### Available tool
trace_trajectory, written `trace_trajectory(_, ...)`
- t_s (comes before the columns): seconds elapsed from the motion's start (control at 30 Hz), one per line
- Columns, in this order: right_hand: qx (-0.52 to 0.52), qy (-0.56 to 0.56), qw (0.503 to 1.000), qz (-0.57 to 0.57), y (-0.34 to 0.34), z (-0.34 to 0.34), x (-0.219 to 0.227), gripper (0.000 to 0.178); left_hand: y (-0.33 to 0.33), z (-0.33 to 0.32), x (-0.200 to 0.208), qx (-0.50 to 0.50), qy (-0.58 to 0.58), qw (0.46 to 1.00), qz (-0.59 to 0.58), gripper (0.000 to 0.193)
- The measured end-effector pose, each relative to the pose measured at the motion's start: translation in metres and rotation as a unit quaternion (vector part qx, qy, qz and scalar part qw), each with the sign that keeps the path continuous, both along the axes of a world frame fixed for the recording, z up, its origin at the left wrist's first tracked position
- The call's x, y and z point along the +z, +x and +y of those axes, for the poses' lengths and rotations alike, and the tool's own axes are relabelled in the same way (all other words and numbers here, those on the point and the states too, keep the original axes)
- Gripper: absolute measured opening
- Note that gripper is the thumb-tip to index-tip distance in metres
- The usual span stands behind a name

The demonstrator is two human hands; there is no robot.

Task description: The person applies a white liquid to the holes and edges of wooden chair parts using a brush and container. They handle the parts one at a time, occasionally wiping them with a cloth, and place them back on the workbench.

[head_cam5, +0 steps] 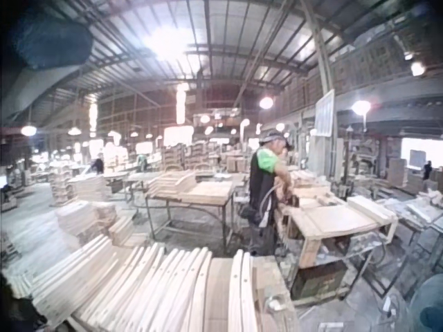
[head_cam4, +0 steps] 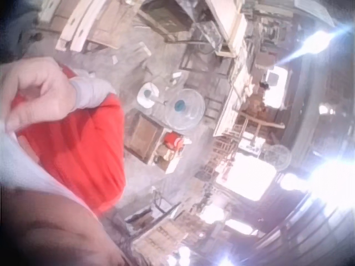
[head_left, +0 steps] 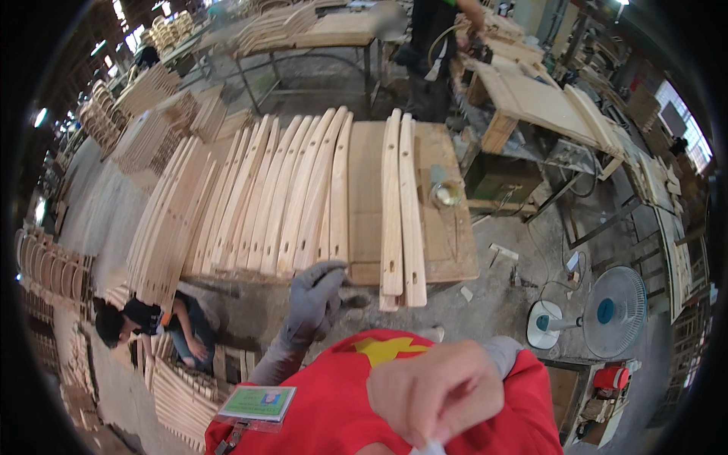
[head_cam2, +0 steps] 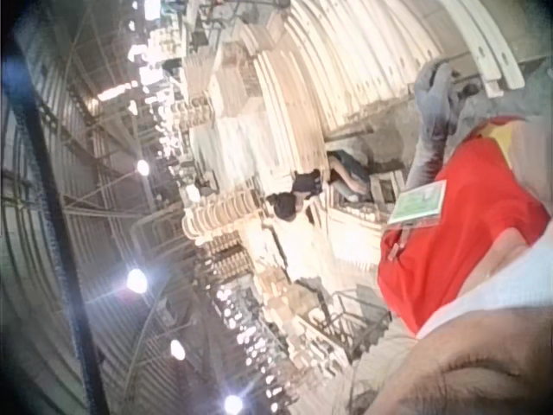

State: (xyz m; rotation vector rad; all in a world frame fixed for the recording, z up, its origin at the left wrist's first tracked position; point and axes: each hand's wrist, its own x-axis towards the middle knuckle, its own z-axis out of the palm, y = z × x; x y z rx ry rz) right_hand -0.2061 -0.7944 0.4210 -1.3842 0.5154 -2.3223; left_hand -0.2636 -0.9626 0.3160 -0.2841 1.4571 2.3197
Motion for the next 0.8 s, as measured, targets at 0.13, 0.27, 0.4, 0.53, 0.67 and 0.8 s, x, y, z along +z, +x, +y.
trace_trajectory(0.13, 0.003, 0.075, 0.996, 0.048, -0.005, -0.002, -0.009, 0.011, -0.011, -0.033, -0.018, 0.087, 0.008, 0.996, 0.021, 0.021)
trace_trajectory(0.27, -0.291, 0.333, 0.893, -0.080, -0.008, -0.006, -0.064, 0.013, -0.024, -0.064, -0.061, 0.137, 0.178, 0.974, -0.026, 0.033)
trace_trajectory(0.4, -0.343, 0.426, 0.804, -0.233, -0.013, -0.027, -0.142, 0.023, -0.031, -0.066, -0.072, 0.082, 0.269, 0.958, -0.057, 0.031)
trace_trajectory(0.53, -0.410, 0.480, 0.761, -0.149, -0.009, -0.038, -0.191, 0.045, -0.031, -0.063, -0.065, 0.063, 0.210, 0.976, 0.016, 0.031)
trace_trajectory(0.67, -0.216, 0.402, 0.802, -0.386, -0.007, -0.064, -0.205, 0.063, -0.039, -0.061, -0.079, 0.099, 0.411, 0.904, -0.067, 0.032)
trace_trajectory(0.8, -0.064, 0.215, 0.826, -0.518, -0.017, -0.073, -0.204, 0.047, -0.042, -0.056, -0.084, 0.097, 0.416, 0.904, -0.016, 0.034)
